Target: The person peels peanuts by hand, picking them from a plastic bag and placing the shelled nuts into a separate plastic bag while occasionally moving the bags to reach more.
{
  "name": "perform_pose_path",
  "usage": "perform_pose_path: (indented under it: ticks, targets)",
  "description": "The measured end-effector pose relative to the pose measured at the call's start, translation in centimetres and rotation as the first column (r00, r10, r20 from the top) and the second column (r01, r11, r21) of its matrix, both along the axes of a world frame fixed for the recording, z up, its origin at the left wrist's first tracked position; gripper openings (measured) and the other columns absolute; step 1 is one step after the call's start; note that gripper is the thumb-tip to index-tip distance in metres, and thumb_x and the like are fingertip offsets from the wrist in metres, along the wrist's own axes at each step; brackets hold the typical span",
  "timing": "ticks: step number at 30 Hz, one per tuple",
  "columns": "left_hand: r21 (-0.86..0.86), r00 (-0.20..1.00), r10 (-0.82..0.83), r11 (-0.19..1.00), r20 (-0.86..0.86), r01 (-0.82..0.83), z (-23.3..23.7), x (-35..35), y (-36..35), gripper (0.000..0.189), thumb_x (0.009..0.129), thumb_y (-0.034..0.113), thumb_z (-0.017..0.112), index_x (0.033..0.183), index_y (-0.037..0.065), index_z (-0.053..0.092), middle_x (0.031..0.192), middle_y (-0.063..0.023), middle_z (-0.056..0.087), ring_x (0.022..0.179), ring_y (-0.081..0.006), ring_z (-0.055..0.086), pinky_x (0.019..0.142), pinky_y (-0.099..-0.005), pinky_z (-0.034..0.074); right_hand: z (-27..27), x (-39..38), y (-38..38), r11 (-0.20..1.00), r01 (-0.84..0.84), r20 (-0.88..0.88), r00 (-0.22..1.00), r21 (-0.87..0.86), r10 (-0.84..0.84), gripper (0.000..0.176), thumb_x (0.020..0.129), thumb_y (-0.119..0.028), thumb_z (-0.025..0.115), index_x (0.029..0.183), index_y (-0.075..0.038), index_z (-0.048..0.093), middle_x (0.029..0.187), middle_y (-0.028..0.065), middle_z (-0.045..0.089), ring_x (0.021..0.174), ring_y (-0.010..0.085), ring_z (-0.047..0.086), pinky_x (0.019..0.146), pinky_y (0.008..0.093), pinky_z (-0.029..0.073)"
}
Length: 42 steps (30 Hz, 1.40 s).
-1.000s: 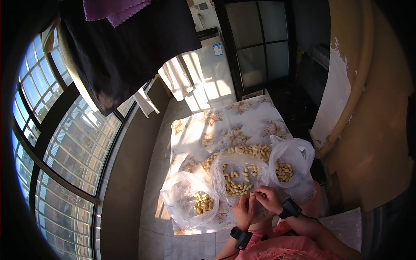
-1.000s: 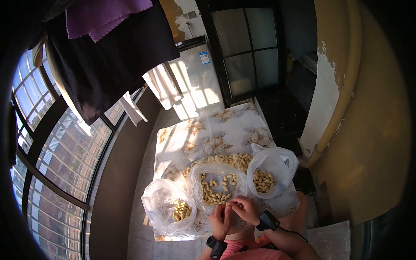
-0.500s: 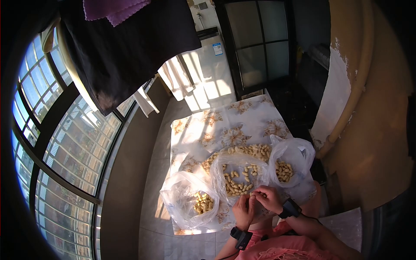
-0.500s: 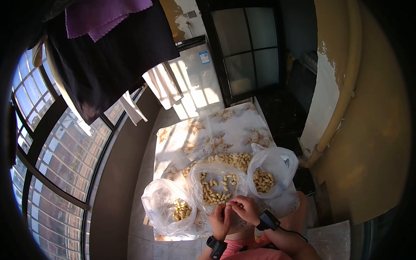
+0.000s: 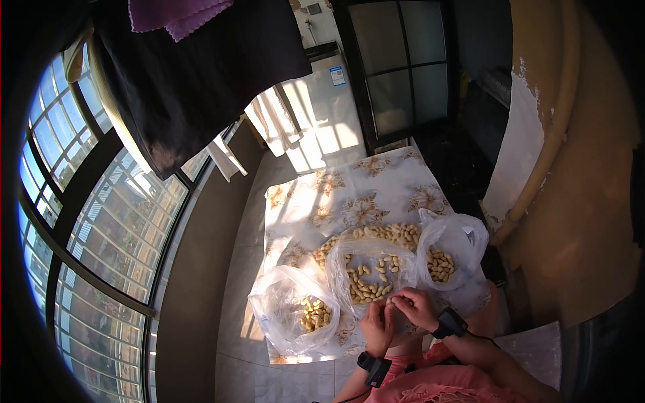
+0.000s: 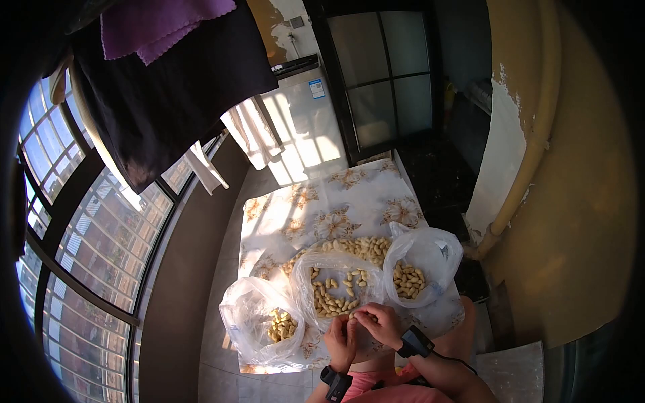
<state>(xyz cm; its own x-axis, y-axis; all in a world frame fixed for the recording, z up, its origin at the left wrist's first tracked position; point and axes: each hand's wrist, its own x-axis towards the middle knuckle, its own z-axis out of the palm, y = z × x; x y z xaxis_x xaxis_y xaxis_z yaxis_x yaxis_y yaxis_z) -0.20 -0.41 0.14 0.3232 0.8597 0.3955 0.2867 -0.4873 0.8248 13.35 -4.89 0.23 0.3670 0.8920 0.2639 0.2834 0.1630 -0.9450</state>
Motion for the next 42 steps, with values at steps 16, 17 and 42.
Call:
perform_pose_path:
  ticks: [16,17,42]
  targets:
    - [-0.028,1.000,0.024,0.999,-0.014,-0.025,-0.5,0.0,0.1,0.021,0.088,0.014,0.073,0.101,0.003,0.061,0.081,-0.0134,0.064,0.067,-0.0284,0.063,0.061,-0.0380,0.050,0.8,0.1,-0.3,1.000,0.004,-0.019,1.000,-0.013,-0.004,0.014,0.094,-0.013,0.067,0.089,0.000,0.067,0.077,0.0036,0.065,0.071,0.0075,0.058,0.063,0.0253,0.046]
    - [-0.028,1.000,0.024,0.999,-0.014,-0.025,-0.6,0.0,0.1,0.021,0.088,0.014,0.073,0.101,0.003,0.061,0.081,-0.0134,0.064,0.067,-0.0284,0.063,0.061,-0.0380,0.050,0.7,0.0,-0.3,1.000,0.009,-0.015,1.000,-0.011,-0.009,0.013,0.093,-0.013,0.067,0.089,0.000,0.067,0.076,0.0033,0.064,0.070,0.0073,0.057,0.062,0.0255,0.045]
    - [0.299,0.943,0.000,0.949,-0.332,0.105,1.4,-2.4,1.4,0.015,0.094,0.016,0.058,0.105,0.006,0.062,0.100,-0.0090,0.067,0.098,-0.0285,0.061,0.094,-0.0433,0.039,0.9,-0.6,-0.6,0.989,0.005,0.464,0.883,0.147,-0.073,0.013,0.088,-0.018,0.069,0.099,-0.009,0.070,0.083,0.0106,0.067,0.066,0.0327,0.065,0.057,0.0405,0.052]
